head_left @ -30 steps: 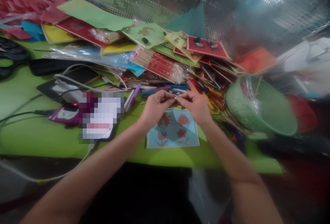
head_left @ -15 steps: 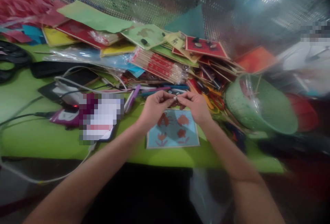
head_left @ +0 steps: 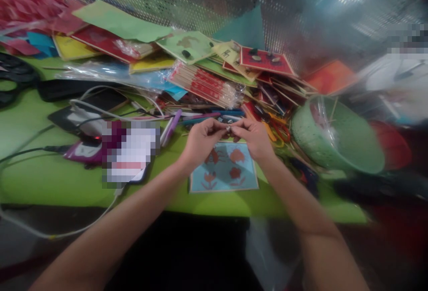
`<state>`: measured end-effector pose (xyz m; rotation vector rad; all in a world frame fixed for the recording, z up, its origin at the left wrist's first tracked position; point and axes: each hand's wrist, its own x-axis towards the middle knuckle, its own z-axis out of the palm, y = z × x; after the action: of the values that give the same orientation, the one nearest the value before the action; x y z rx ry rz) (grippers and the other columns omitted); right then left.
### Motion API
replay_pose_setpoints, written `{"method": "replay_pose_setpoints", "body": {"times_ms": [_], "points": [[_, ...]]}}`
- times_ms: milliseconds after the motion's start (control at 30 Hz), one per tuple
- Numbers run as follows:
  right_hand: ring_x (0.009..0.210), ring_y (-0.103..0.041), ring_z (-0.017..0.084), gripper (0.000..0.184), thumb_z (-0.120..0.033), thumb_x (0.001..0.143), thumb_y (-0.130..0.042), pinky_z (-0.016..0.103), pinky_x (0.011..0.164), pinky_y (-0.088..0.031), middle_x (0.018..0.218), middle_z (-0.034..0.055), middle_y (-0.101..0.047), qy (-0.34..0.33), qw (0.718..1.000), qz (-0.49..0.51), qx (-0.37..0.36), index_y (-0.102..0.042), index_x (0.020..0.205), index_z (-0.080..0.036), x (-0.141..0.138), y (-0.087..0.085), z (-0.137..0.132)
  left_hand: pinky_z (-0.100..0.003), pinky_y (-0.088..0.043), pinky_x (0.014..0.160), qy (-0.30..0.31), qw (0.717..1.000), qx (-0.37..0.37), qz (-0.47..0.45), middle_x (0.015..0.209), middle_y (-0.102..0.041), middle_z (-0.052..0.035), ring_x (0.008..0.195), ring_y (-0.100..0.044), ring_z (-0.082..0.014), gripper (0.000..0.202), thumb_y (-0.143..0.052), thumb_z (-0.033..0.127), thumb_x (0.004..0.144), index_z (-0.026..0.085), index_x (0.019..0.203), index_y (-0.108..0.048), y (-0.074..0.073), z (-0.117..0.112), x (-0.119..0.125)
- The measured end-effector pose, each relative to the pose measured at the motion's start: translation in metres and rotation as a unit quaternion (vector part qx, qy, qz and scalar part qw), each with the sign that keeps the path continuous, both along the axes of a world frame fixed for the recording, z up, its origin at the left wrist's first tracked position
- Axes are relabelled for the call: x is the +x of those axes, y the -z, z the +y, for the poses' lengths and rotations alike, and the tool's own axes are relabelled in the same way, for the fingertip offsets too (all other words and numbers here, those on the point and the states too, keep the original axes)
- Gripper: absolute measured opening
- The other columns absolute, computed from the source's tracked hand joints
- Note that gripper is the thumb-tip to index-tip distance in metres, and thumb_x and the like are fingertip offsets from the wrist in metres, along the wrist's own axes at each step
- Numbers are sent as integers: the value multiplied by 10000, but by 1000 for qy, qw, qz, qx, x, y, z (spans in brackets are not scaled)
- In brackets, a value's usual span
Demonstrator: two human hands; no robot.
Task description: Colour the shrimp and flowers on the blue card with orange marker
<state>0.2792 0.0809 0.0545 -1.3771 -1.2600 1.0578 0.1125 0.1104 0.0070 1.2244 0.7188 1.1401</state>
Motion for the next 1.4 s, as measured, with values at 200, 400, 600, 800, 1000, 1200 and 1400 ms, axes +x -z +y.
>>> {"method": "replay_pose_setpoints", "body": {"times_ms": [200, 400, 600, 800, 1000, 1200, 1400], "points": [[634, -610, 126, 318, -492, 713, -844, 284, 613, -577, 719, 5, -708, -14, 1000, 0, -4, -769, 789, -192, 0, -3, 0, -335, -614, 855, 15, 997, -56, -47, 876, -787, -40, 806, -729, -161, 357, -902, 442, 716, 174, 897, -750, -6, 1, 0], [620, -595, 130, 295, -474, 766, -832, 288, 606, -540, 713, 5, -710, -11, 995, -93, 44, -768, 808, -189, 2, -1, -2, -340, -623, 873, 17, 995, -81, -60, 846, -777, -28, 792, -740, -158, 349, -910, 404, 692, 164, 880, -740, -6, 0, 0], [703, -642, 165, 186, -379, 830, -757, 297, 665, -524, 729, 14, -716, -6, 985, -155, 81, -771, 819, -194, 1, 0, -5, -353, -632, 890, 18, 994, -92, -60, 861, -785, -36, 808, -753, -165, 342, -910, 376, 685, 158, 891, -746, -4, 0, 1], [690, -632, 151, 146, -331, 863, -708, 294, 675, -517, 766, 12, -729, -14, 982, -168, 85, -766, 847, -198, 2, 1, -7, -366, -639, 883, 16, 993, -93, -67, 847, -787, -34, 813, -758, -177, 372, -931, 404, 653, 164, 865, -743, -6, -1, 2], [641, -638, 147, 250, -449, 847, -755, 293, 638, -539, 763, 15, -727, -39, 990, -129, 50, -763, 831, -200, 4, -5, -4, -376, -640, 886, 30, 991, -102, -80, 831, -785, -32, 788, -759, -175, 449, -962, 470, 617, 167, 854, -731, -6, 1, 0], [611, -634, 155, 359, -556, 826, -787, 302, 609, -532, 747, 21, -726, -53, 988, -136, 46, -767, 824, -197, 6, -8, -3, -346, -636, 856, 36, 990, -108, -86, 830, -787, -37, 773, -756, -165, 429, -961, 443, 626, 160, 856, -735, -6, 1, 0], [757, -673, 176, 170, -318, 922, -681, 301, 741, -513, 752, 17, -727, -40, 955, -263, 130, -741, 819, -196, 6, -6, -6, -318, -631, 834, 31, 989, -111, -89, 808, -783, -24, 752, -748, -151, 472, -980, 469, 581, 156, 837, -735, -5, 1, 2]]}}
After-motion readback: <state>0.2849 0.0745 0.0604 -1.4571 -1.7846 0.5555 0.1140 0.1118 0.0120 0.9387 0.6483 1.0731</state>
